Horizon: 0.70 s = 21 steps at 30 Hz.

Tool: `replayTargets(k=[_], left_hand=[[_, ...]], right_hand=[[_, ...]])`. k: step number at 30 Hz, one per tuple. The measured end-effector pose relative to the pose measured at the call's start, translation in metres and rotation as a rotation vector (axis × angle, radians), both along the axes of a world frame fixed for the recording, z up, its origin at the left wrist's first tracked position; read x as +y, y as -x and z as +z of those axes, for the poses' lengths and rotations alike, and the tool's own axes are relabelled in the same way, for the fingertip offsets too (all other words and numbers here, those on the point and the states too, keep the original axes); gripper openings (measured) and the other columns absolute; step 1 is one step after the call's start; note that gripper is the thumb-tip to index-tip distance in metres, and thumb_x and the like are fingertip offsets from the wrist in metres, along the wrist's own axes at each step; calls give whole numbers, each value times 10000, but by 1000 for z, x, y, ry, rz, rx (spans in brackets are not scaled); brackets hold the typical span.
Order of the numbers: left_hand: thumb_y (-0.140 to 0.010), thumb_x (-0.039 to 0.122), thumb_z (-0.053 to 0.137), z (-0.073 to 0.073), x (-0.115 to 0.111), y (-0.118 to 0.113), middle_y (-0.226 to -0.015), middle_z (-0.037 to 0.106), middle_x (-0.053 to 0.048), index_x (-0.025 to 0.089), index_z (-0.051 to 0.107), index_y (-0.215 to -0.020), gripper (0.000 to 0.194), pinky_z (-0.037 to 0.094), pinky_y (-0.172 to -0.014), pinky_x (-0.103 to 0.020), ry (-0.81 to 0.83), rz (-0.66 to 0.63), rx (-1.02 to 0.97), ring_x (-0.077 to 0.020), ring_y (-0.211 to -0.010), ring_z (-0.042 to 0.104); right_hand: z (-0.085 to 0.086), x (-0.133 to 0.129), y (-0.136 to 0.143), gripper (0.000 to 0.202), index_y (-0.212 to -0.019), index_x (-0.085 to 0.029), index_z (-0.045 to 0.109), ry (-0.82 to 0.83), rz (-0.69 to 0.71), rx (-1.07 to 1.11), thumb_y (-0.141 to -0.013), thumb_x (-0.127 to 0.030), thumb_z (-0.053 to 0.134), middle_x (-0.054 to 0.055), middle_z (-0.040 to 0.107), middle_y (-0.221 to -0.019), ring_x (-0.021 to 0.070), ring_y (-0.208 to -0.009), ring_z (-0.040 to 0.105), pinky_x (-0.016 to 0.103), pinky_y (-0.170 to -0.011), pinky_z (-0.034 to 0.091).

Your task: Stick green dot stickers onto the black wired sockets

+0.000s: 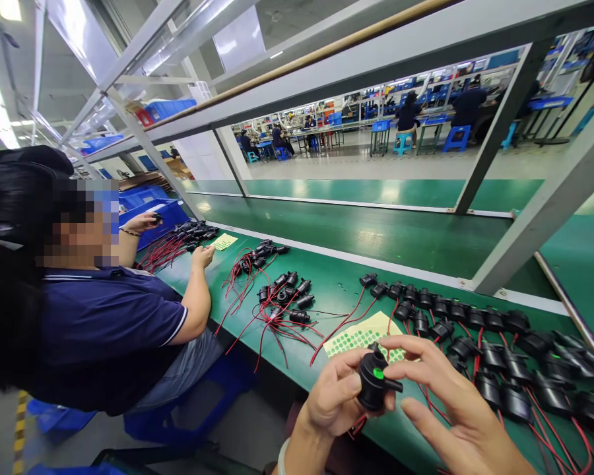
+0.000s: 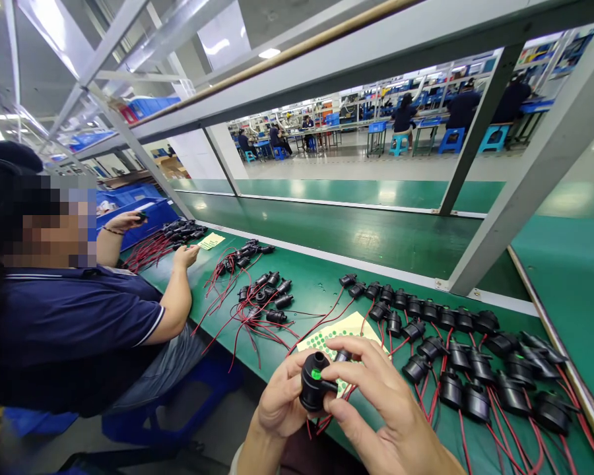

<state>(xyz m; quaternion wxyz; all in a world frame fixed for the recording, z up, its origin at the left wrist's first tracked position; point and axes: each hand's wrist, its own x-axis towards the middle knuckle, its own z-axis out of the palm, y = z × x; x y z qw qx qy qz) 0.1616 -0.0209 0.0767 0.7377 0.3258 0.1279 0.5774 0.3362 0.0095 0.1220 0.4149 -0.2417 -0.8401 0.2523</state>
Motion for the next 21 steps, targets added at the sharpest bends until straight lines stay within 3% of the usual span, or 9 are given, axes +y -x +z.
replayTargets(k=[6,14,21], left_hand=[[-795,392,753,3,0,-2,-677,662,-61,102,710,-996,356,398,-492,-137,13,12,16,-93,-561,574],[-755,354,799,9,-3,-4,-786,657,-49,129,741,-1004,340,452,-600,-170,55,99,101,-100,-654,579],[-823,444,714,-1,2,-7,-716,702,-85,87,720,-1051,425,399,-495,-153,82,-19,6,-84,-527,550]], right_hand=[[3,-2,-8,214,-1193,-281,582,-144,-42,-33,-997,-316,505,76,514,-1345,214,-1226,539,340,-1033,484],[4,1,10,253,-1229,-265,577,-209,5,-103,-1011,-347,479,92,508,-1357,232,-1265,504,362,-1030,474],[-2,8,0,474,-1350,-214,454,-163,-38,-113,-958,-449,580,120,451,-1429,232,-1334,442,330,-1086,437]])
